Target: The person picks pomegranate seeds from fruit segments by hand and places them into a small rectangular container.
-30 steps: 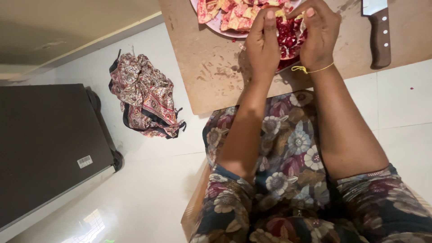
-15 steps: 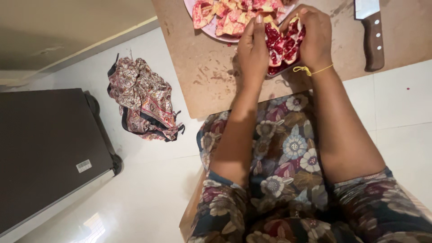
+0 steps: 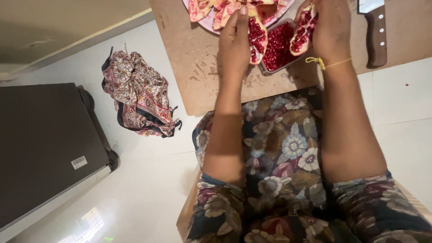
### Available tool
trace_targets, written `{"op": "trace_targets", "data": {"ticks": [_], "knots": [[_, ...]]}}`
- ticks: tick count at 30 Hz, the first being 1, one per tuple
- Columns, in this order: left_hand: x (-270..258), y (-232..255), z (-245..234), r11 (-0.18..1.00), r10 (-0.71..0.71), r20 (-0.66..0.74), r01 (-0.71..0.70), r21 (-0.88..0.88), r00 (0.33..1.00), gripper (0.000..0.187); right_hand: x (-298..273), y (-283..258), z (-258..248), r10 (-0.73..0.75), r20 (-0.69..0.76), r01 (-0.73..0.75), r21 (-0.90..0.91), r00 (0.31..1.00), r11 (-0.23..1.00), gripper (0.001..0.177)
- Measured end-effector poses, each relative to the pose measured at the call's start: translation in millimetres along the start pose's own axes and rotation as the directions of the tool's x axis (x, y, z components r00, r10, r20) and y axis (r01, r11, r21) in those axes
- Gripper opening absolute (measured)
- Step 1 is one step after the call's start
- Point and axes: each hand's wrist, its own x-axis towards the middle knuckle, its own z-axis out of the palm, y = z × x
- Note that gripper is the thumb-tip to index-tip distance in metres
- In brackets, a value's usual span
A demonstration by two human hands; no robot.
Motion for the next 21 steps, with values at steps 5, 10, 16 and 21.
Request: {"op": "trace_targets", "data": {"ticks": [5, 10, 16, 21], "knots": [[-31, 39, -5, 0.853, 0.347, 0.046, -0.336, 0.4, 0.937, 0.043, -6, -77, -3, 0.03, 0.029, -0.024, -0.195, 0.999, 0.981, 0.028], [-37, 54, 0, 0.861, 0.418, 0.038, -0.41, 0.301, 0.907, 0.033, -2, -59, -6, 0.206, -0.011, -0.205, -0.166, 0.978, 0.965, 0.037], [-22, 33, 3, 0.887, 0.444, 0.085, -0.451, 0.102, 0.892, 0.037, -13, 55, -33, 0.178, -0.234, -0.258, -0.381, 0.956, 0.888, 0.035], [-3, -3, 6, 0.999, 0.027, 0.175, -0.022, -0.034, 0.984, 0.043, -21, 101, -35, 0.181, -0.256, -0.281, -0.442, 0.95, 0.852, 0.027]]}}
